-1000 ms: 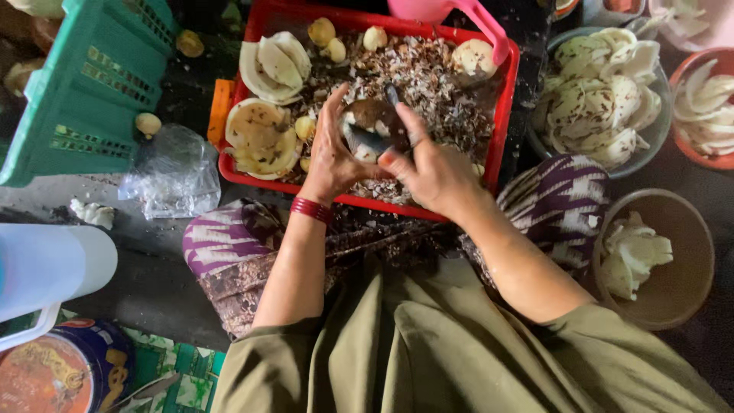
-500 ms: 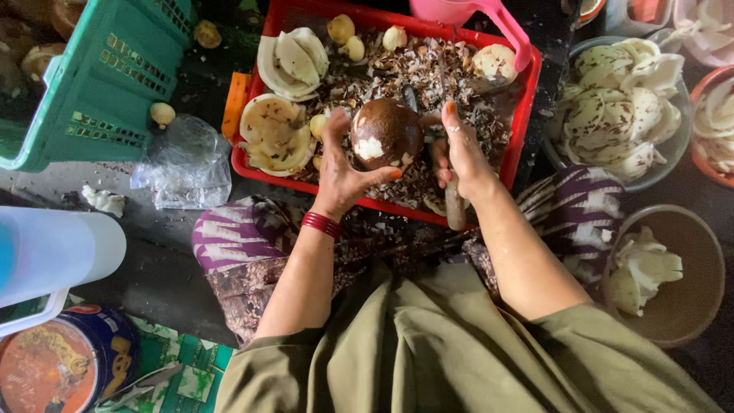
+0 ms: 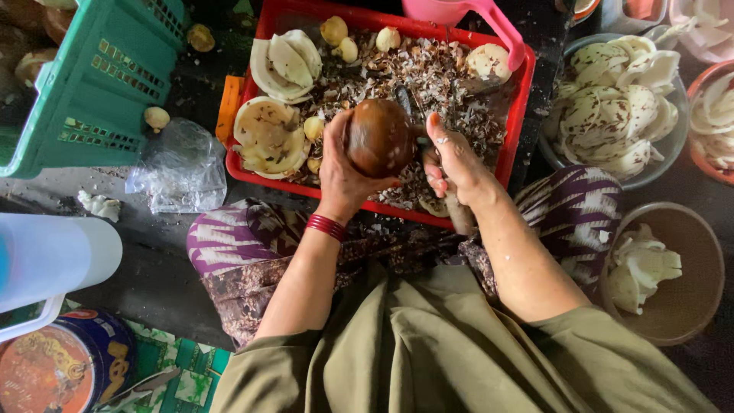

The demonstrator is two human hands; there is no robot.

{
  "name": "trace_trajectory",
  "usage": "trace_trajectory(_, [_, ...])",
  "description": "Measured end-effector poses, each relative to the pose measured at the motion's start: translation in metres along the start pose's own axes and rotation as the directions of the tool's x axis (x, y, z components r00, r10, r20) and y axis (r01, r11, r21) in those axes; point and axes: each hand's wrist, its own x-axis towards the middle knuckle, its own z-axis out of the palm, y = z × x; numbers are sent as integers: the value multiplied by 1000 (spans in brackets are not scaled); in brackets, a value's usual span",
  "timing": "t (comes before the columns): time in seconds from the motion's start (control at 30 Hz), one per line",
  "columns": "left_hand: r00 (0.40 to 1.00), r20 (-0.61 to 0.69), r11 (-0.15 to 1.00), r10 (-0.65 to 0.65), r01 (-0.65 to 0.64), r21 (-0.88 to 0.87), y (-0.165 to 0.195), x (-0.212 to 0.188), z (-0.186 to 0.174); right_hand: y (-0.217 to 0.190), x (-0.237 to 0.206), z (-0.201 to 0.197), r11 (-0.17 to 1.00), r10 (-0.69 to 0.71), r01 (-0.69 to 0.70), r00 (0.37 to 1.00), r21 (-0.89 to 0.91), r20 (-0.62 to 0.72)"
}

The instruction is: The person sits on the floor and peels the dark outer skin off coconuts using a small knife, working over a red tray that catches the shavings. They place finished coconuts into a bowl of water and pick up new unpeeled coconuts from a crate to continue.

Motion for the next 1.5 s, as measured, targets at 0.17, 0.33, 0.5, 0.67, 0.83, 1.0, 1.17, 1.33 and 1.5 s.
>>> trace_trajectory(0.17, [993,-72,983,98,-107,-148,-3,0,6,3,2,1,1000,-21,21,1000,4,14])
trace_trajectory(0.33, [998,63,993,-27,34,-114,-3,3,-2,-19,6,-12,944,39,-76,992,-320,-121])
trace_trajectory(0.5, [993,-91,989,81,-68,133,12,-4,13,-50,24,-34,481,-474,113,867,-869,-150])
trace_trajectory(0.67, [998,-37,998,55,-54,10,15,-1,0,-46,25,-41,378,-707,394,707,-838,14])
trace_trajectory(0.83, [977,184,970,-105,141,-197,-5,18,-14,-4,19,-7,35,-832,409,518,-912,200])
trace_trajectory(1.0, [995,99,998,-32,37,-54,-3,14,-6,8,26,25,533,-424,90,889,-841,-173])
trace_trajectory(1.17, [967,-25,958,255,-249,141,13,10,-4,-2,28,25,582,-275,-25,935,-813,-226])
trace_trajectory(1.33, [997,50,997,59,-61,39,17,12,-4,26,43,27,569,-479,109,849,-815,-221])
trace_trajectory(1.5, [995,80,999,-54,53,4,22,11,-9,30,44,1,369,-636,33,738,-929,-226])
